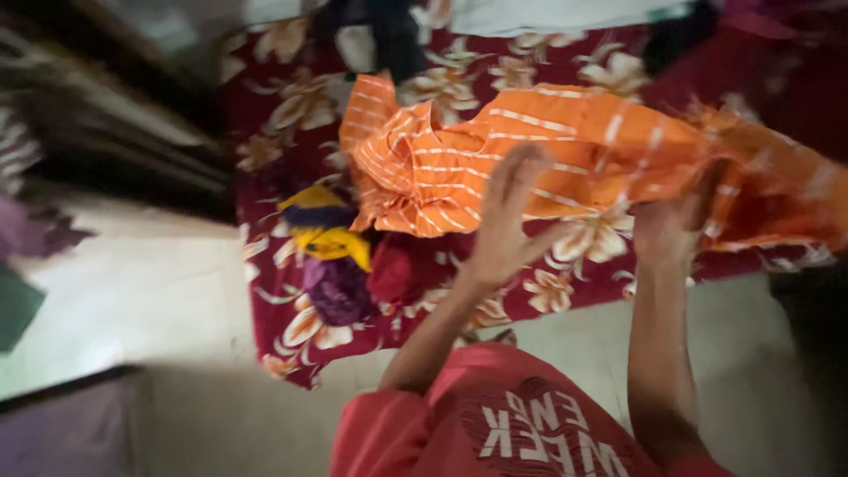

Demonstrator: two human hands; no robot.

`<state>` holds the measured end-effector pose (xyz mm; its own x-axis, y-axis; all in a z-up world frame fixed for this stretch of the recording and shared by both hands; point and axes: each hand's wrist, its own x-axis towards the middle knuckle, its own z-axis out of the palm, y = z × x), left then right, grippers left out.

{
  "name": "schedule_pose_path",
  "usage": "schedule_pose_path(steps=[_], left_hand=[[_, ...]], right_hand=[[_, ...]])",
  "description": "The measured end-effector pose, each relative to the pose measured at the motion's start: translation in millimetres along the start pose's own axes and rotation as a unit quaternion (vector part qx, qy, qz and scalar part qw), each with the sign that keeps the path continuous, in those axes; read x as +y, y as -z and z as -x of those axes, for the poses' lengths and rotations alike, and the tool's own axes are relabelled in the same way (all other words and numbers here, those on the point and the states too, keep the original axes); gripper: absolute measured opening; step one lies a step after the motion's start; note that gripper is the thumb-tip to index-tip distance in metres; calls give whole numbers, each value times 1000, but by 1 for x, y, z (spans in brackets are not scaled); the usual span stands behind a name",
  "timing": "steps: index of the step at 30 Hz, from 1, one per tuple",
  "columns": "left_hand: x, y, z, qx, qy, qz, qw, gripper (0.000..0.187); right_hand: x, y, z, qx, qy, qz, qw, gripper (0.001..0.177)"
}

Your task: The person folds several items of clothing, including a striped shirt and a white garment, and places them neatly into a red bag on a bed.

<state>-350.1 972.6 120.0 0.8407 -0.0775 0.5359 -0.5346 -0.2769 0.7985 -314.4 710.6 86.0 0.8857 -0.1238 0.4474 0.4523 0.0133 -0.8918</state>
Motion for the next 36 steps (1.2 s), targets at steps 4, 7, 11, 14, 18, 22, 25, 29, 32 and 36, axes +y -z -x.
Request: schedule_pose_path(steps=[4,7,11,14,18,22,25,29,32,36], left_hand=[[-8,-58,10,-99,-3,-114,989,128],[-36,-90,29,-95,16,164,982,127],[-105,-174,44,-185,158,319,916,110],[-150,-271,88,-375,-21,-76,924,62],[-217,-312,130,-472,73,-21,878,39],[-305,-236,62,-412,141,-199,878,34],[-356,-145,-24,-231,170,-266,920,30],[-279,-3,-148,86,94,-219,967,28],[-154,59,-207,274,-50,-162,947,28],[-19,35,-187,366,-177,-231,884,30]], right_hand=[[-96,81,37,31,317,579,750,50],[-128,116,70,-13,100,-121,987,48],[-138,158,99,-89,21,-388,917,48],[-144,192,107,-105,4,-409,906,49],[-152,236,100,5,17,-176,984,48],[-138,257,74,158,-131,260,943,51],[-78,242,0,164,-243,310,905,63],[-14,196,-95,111,-113,-145,977,44],[2,190,-134,128,-79,-241,959,36],[8,223,-137,168,-43,-308,935,29]])
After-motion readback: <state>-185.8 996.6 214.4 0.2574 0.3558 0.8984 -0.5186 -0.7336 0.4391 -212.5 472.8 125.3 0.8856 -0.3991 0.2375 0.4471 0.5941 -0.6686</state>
